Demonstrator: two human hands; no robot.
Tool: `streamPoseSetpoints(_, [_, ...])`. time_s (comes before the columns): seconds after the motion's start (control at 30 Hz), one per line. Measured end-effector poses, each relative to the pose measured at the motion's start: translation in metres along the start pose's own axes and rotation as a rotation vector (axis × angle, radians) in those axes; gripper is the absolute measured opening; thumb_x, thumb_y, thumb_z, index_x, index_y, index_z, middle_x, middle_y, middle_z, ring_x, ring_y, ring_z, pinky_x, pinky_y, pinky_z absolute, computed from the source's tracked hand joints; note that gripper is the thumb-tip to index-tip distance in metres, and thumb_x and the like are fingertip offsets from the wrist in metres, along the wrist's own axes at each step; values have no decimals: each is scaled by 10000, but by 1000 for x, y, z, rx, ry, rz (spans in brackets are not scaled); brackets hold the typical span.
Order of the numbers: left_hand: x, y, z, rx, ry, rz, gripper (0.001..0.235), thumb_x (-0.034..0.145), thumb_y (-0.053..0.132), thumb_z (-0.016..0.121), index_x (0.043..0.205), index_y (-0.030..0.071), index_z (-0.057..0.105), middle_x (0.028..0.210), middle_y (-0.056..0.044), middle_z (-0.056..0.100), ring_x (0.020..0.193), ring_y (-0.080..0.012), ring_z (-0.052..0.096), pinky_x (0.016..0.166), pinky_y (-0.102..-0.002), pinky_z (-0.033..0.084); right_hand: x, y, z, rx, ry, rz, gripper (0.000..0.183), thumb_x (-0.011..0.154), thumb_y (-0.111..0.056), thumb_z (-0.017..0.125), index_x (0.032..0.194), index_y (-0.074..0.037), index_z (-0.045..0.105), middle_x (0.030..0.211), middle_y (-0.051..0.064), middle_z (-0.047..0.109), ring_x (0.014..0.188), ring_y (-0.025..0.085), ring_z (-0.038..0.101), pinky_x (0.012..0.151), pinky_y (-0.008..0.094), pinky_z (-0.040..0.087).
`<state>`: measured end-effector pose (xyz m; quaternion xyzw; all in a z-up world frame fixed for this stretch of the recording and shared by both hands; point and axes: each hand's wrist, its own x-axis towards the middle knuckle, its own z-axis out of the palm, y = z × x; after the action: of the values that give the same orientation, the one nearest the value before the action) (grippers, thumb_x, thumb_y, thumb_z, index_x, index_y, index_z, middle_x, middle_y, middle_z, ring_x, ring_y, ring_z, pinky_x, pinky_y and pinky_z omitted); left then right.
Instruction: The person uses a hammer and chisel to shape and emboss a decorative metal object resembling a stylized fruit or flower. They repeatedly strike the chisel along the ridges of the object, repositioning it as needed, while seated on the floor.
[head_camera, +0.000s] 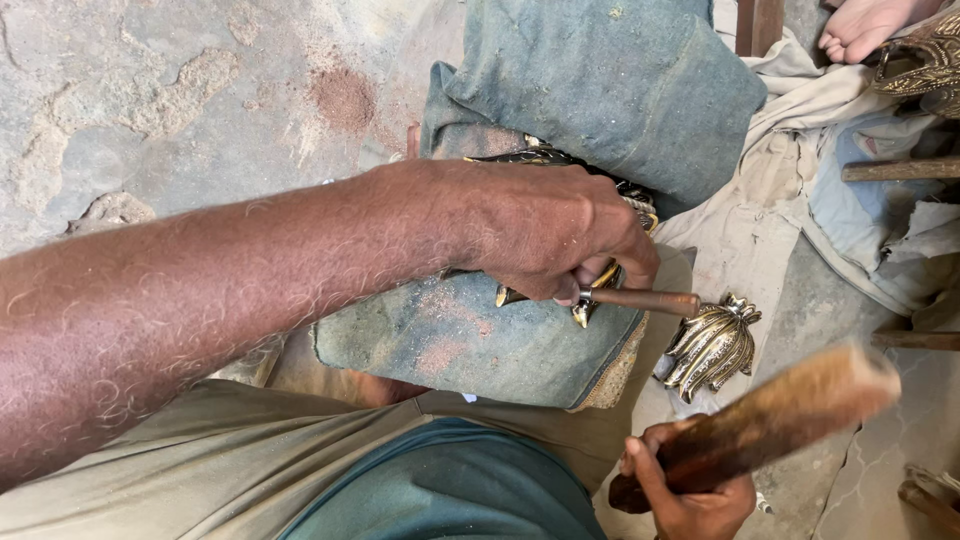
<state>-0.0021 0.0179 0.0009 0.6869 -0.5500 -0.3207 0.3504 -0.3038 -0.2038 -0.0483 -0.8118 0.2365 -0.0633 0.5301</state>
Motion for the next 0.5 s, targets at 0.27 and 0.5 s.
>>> streamPoseSetpoints(0.27, [5, 9, -4, 162, -95, 53, 499, 785, 77, 747, 1246, 250, 671, 896, -43, 748, 867, -236, 720, 712, -419, 576, -11, 9, 8, -576, 164, -186, 363, 679, 34, 875, 955, 17, 640, 715, 102, 693, 648, 155, 685, 670, 316, 566])
streamPoseSetpoints(0.5, [8, 2, -1, 148, -148, 85, 462, 777, 37, 706, 1180, 263, 721, 886, -55, 752, 856, -255, 722, 699, -439, 566, -13, 26, -4, -654, 225, -122, 376, 696, -113, 894, 948, -16, 633, 680, 92, 691, 585, 155, 674, 632, 309, 544])
